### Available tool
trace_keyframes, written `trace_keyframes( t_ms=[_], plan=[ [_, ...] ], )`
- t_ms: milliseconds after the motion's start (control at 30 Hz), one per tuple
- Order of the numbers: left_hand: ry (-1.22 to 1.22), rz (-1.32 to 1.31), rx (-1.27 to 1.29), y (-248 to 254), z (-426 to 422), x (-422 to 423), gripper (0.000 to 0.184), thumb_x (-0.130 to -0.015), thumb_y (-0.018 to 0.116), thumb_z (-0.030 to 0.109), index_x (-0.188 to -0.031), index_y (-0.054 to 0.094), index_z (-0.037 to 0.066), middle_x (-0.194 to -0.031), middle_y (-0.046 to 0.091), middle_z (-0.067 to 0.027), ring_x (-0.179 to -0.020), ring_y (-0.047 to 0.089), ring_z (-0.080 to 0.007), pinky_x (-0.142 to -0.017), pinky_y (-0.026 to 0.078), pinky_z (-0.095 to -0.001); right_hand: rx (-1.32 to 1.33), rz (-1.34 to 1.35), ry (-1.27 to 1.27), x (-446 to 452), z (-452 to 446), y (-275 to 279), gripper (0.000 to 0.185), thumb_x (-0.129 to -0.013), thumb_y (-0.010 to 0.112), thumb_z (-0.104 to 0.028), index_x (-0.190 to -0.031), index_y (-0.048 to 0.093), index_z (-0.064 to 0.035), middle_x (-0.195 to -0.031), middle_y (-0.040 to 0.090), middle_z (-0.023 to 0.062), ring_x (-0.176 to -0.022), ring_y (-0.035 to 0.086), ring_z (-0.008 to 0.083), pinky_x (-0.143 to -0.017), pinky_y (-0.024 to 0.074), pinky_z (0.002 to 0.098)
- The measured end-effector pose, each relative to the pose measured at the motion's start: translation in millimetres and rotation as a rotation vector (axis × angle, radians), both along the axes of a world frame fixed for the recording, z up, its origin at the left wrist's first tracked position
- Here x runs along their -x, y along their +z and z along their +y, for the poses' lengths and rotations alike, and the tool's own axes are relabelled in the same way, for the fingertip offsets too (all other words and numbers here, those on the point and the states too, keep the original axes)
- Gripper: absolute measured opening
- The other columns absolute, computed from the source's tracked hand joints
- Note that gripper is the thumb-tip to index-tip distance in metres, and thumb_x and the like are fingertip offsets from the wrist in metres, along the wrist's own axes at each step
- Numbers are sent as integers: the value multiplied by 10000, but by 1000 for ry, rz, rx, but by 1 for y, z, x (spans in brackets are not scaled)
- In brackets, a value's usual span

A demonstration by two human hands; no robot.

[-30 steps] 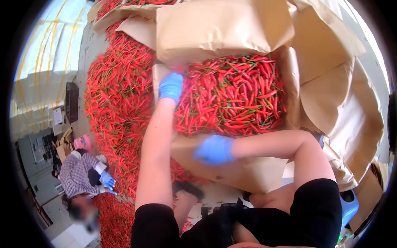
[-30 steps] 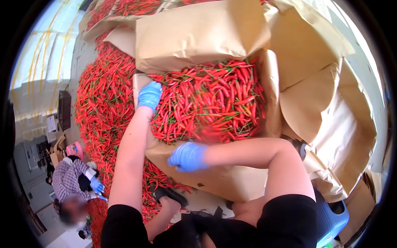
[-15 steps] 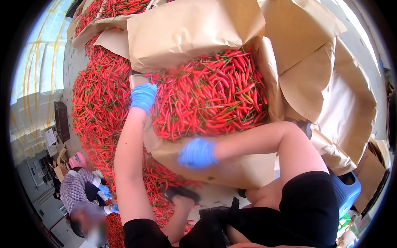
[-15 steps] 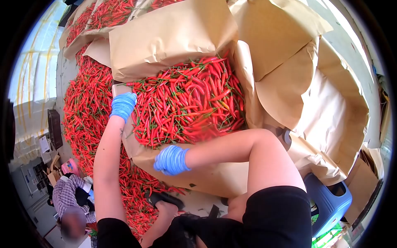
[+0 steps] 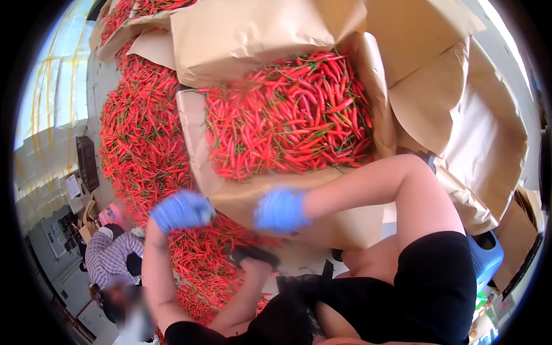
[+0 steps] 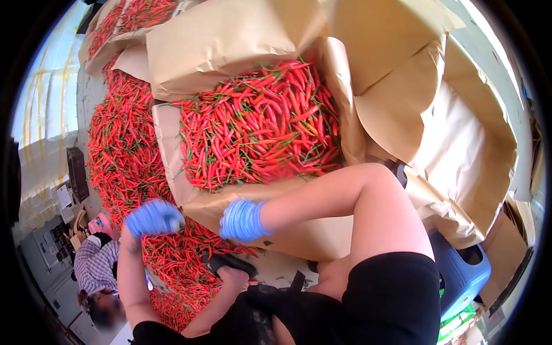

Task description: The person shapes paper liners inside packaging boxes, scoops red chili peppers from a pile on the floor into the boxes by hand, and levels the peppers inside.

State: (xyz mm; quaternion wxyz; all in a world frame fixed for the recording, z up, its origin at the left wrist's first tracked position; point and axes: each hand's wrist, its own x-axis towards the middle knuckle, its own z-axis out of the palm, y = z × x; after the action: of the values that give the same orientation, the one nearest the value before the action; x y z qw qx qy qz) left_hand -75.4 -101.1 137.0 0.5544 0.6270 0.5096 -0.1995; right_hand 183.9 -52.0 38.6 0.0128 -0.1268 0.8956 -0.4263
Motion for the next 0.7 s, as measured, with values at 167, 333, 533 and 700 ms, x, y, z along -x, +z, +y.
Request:
trace_keyframes(
  t_ms=[167,333,533,700],
  plan=[
    [72,-20,525,8,-38,-36,600,-743,722,280,-1266,499,88,-1216,570,-93,-1095,558,-201,-920,442,-320,145,-118,4,10,55,38,150,-732,590,-222,-789,638,-92,-750,619,120,-747,621,304,-629,495,426],
    [1014,-179,-286,-47,31,-19,543,-846,607,211,-1317,412,26,-1245,514,-120,-1146,488,-188,-964,395,-338,-219,-445,-687,28,215,24,334,-761,559,-306,-1008,648,-100,-931,656,133,-871,624,299,-791,486,399],
    [557,719,-411,-142,65,-47,728,-821,555,429,-1430,194,263,-1433,231,-245,-1293,276,-441,-1070,252,-448,-463,-923,-1042,-7,229,-33,650,-807,545,-489,-1345,364,-171,-1350,414,132,-1194,443,357,-970,401,446],
    [1026,266,-625,-156,49,-29,542,-866,541,308,-1355,384,137,-1392,301,-236,-1300,300,-346,-1057,279,-393,-477,-372,-1150,19,153,-48,598,-811,548,-382,-1315,381,-106,-1322,380,148,-1243,338,318,-954,260,642]
  ],
)
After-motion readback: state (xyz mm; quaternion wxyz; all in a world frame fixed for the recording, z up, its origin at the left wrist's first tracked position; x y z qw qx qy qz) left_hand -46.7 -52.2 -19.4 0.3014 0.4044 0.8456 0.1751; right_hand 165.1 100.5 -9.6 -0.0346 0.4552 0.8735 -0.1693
